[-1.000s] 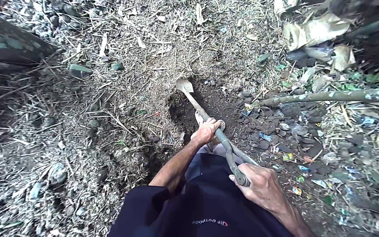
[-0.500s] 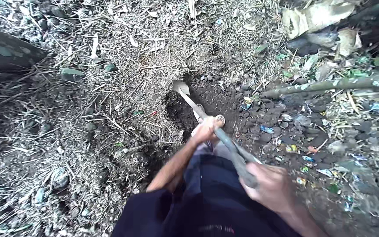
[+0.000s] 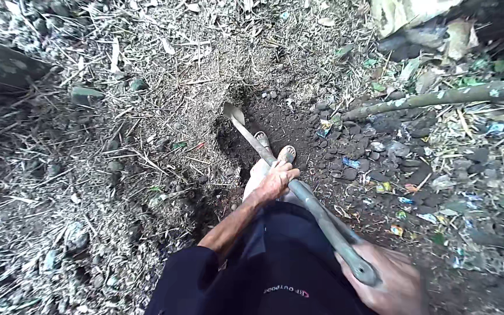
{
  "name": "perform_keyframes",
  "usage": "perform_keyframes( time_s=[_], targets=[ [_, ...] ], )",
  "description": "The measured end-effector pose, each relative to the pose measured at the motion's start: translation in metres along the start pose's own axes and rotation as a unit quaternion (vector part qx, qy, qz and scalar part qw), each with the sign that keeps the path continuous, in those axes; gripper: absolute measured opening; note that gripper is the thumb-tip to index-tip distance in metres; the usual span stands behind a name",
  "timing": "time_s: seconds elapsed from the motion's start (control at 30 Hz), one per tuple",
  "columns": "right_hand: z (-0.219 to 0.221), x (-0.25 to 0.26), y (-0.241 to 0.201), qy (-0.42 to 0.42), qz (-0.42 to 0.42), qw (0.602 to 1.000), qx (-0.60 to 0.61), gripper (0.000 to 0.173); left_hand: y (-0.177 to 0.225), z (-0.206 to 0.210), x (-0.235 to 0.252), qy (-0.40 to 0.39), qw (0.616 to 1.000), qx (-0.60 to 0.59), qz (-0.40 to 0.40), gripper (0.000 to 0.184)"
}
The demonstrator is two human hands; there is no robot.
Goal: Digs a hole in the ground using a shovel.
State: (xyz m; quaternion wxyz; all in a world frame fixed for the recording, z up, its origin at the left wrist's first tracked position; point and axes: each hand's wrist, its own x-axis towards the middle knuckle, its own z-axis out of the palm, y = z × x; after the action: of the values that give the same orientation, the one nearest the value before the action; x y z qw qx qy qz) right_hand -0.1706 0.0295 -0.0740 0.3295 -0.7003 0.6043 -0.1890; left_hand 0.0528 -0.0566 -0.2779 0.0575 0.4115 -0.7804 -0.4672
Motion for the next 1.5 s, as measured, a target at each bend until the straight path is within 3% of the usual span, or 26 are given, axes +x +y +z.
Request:
perform_keyframes(
  time_s=[0.1, 0.2, 0.3, 0.43, 0.57, 0.7, 0.8, 0.87, 0.93, 1.0, 1.1, 1.23, 1.37, 1.43, 1.5],
  targets=[
    [-0.02, 0.016, -0.014, -0.076, -0.032, 0.996, -0.014, 0.025, 0.008, -0.006, -0.007, 0.05, 0.998, -0.037, -0.004, 0.015],
    [0.019, 0.047, -0.012, -0.017, -0.087, 0.994, -0.056, 0.023, -0.046, -0.004, 0.001, 0.115, 0.993, -0.034, 0.022, 0.012],
    [0.015, 0.035, 0.002, 0.027, 0.021, 0.999, -0.034, 0.027, -0.042, 0.006, 0.013, 0.088, 0.995, 0.01, 0.035, 0.012],
    [0.03, -0.006, 0.013, 0.055, 0.143, 0.986, 0.059, 0.033, -0.031, 0.017, 0.01, -0.009, 0.999, 0.038, 0.022, 0.015],
    [0.011, -0.028, -0.005, 0.065, 0.064, 0.996, 0.02, 0.033, -0.002, 0.021, -0.013, -0.018, 0.999, 0.03, 0.012, 0.016],
    [-0.031, -0.017, -0.012, -0.032, -0.008, 0.999, -0.009, 0.023, 0.03, 0.016, -0.015, 0.051, 0.999, -0.011, 0.003, 0.009],
    [0.01, 0.022, 0.008, -0.043, -0.104, 0.993, -0.044, 0.021, -0.018, 0.02, -0.005, 0.133, 0.99, -0.041, -0.006, 0.011],
    [0.049, 0.033, 0.03, -0.035, -0.132, 0.99, -0.043, 0.022, -0.053, 0.032, 0.003, 0.111, 0.994, -0.004, -0.017, 0.013],
    [0.067, 0.024, 0.05, -0.013, -0.099, 0.994, -0.039, 0.024, -0.071, 0.041, 0.019, 0.068, 0.997, 0.032, -0.014, 0.013],
    [0.077, -0.002, 0.055, 0.011, -0.008, 1.0, -0.02, 0.027, -0.069, 0.056, 0.016, 0.03, 0.998, 0.045, -0.023, 0.012],
    [0.089, -0.027, 0.038, 0.039, 0.112, 0.992, 0.042, 0.032, -0.069, 0.054, 0.006, -0.022, 0.998, 0.054, -0.003, 0.012],
    [0.047, -0.023, 0.012, 0.045, 0.042, 0.998, 0.011, 0.03, -0.029, 0.033, -0.012, -0.005, 1.0, 0.016, -0.015, 0.015],
    [-0.037, -0.007, -0.007, -0.076, -0.008, 0.997, -0.003, 0.024, 0.027, 0.017, -0.011, 0.072, 0.997, -0.036, -0.005, 0.009],
    [-0.031, 0.011, -0.008, -0.11, -0.04, 0.993, 0.0, 0.024, 0.014, 0.011, -0.014, 0.101, 0.994, -0.045, -0.012, 0.009],
    [0.024, 0.029, 0.004, -0.045, -0.079, 0.995, -0.029, 0.024, -0.036, 0.01, -0.009, 0.087, 0.995, -0.042, -0.013, 0.014]
  ],
)
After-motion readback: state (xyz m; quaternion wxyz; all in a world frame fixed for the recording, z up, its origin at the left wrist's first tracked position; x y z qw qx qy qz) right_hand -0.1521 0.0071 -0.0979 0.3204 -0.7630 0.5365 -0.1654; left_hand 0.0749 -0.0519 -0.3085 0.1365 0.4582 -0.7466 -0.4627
